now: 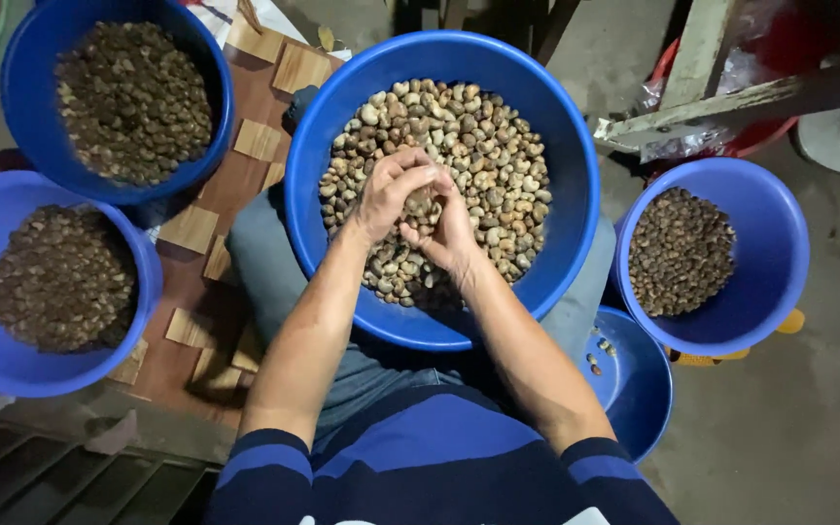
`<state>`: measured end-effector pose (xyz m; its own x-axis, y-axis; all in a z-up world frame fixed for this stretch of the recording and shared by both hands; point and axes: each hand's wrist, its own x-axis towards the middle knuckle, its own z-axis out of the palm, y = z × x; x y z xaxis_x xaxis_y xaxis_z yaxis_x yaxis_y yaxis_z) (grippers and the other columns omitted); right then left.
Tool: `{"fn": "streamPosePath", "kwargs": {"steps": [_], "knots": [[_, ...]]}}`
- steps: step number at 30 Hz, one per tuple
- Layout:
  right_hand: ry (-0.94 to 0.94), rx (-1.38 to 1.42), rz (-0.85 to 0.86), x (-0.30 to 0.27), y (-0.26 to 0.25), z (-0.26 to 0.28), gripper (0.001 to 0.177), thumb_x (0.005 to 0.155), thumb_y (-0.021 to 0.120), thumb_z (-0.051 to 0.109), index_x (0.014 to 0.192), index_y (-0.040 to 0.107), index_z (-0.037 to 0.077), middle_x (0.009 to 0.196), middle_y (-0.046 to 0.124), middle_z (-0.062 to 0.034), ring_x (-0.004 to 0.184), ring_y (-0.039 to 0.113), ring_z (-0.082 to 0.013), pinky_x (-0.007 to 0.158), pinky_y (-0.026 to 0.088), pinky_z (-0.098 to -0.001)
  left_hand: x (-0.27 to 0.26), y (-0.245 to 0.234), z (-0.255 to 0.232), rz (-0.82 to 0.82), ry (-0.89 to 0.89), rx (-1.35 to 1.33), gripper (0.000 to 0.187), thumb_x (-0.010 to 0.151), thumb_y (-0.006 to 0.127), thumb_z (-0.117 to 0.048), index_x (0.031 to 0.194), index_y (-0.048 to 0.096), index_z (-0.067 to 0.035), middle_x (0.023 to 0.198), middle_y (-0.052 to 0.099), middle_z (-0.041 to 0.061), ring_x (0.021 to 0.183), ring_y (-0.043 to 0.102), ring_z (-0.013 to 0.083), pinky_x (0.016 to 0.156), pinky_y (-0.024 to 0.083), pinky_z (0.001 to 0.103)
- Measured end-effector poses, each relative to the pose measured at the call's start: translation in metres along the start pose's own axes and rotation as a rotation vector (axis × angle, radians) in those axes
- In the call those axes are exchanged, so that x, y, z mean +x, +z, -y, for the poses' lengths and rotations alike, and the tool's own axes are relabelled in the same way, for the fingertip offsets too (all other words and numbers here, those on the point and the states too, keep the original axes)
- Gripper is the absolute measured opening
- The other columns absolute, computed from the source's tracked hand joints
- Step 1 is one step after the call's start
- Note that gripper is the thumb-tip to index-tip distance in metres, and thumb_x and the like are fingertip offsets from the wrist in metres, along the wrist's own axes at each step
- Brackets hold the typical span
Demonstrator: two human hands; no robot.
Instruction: Manually sorting nuts from a large central bowl into several smaller surrounding bowls based on visual inspection.
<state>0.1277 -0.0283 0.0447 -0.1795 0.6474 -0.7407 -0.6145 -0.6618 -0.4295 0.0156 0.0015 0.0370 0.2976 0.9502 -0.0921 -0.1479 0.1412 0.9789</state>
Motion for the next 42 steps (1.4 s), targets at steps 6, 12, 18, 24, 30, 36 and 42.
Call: {"fn": "streamPosePath", "kwargs": {"steps": [6,12,18,24,30,36,42], "knots": [[-0.02,0.121,0.01,0.018,-0.021,-0.004,0.036,0.091,0.071,0.043,0.1,0.059,0.01,0.089,0.07,-0.0091,0.072,0.074,-0.0257,0.06,0.068,-0.034,0.002,-0.019,0.005,-0.027,-0.068,-0.517,0.026,0.094,0.066,-0.026,0.094,0.069,0.0,0.097,0.076,0.022,0.09,0.077,0.0299,0.085,0.062,0.043],[-0.082,0.178,0.138,0.016,-0.06,0.004,0.03,0.094,0.075,0.038,0.107,0.07,0.012,0.099,0.076,-0.0088,0.081,0.078,-0.0245,0.055,0.067,-0.0323,0.013,-0.039,0.026,-0.426,-0.235,-0.188,0.04,0.095,0.062,-0.048,0.08,0.069,-0.011,0.076,0.074,0.009,0.061,0.072,0.017,0.06,0.058,0.028],[-0.293,0.173,-0.03,-0.099,-0.121,0.053,0.034,0.092,0.071,0.04,0.108,0.067,0.011,0.099,0.073,-0.0085,0.074,0.068,-0.0166,0.044,0.044,-0.0157,-0.007,-0.006,0.013,0.005,-0.361,0.799,0.037,0.094,0.066,-0.052,0.103,0.071,-0.016,0.095,0.077,0.011,0.098,0.074,0.0348,0.083,0.058,0.051],[-0.496,0.199,-0.339,-0.165,-0.262,0.041,0.029,0.098,0.064,0.045,0.108,0.063,0.017,0.101,0.068,-0.0017,0.076,0.061,-0.0123,0.045,0.034,-0.0131,-0.004,-0.009,0.063,0.459,-0.198,1.193,0.031,0.094,0.065,-0.034,0.113,0.072,-0.01,0.112,0.076,0.015,0.108,0.071,0.0429,0.098,0.052,0.059],[-0.353,0.513,-0.669,-0.132,-0.42,-0.069,0.023,0.097,0.067,0.035,0.1,0.06,0.013,0.099,0.067,-0.0041,0.082,0.068,-0.0178,0.055,0.052,-0.0139,-0.024,0.007,0.017,0.632,-0.314,1.153,0.037,0.093,0.069,-0.02,0.127,0.069,-0.007,0.122,0.073,0.019,0.117,0.068,0.0419,0.1,0.05,0.062],[-0.213,0.541,-0.902,-0.105,-0.506,-0.14,0.024,0.101,0.063,0.03,0.088,0.051,0.015,0.088,0.059,-0.0008,0.089,0.069,-0.0209,0.067,0.062,-0.0218,-0.051,0.003,0.019,0.557,-0.328,1.057,0.048,0.093,0.062,0.001,0.14,0.059,0.001,0.123,0.064,0.023,0.123,0.063,0.0434,0.102,0.052,0.057],[-0.183,0.178,-1.005,-0.109,-0.494,-0.125,0.046,0.1,0.067,0.038,0.124,0.046,0.004,0.112,0.062,-0.0213,0.095,0.069,-0.0429,0.085,0.056,-0.0727,-0.063,-0.005,0.032,0.307,-0.221,0.937,0.038,0.09,0.067,-0.008,0.127,0.069,-0.009,0.111,0.068,0.017,0.105,0.071,0.037,0.086,0.061,0.048]]}}
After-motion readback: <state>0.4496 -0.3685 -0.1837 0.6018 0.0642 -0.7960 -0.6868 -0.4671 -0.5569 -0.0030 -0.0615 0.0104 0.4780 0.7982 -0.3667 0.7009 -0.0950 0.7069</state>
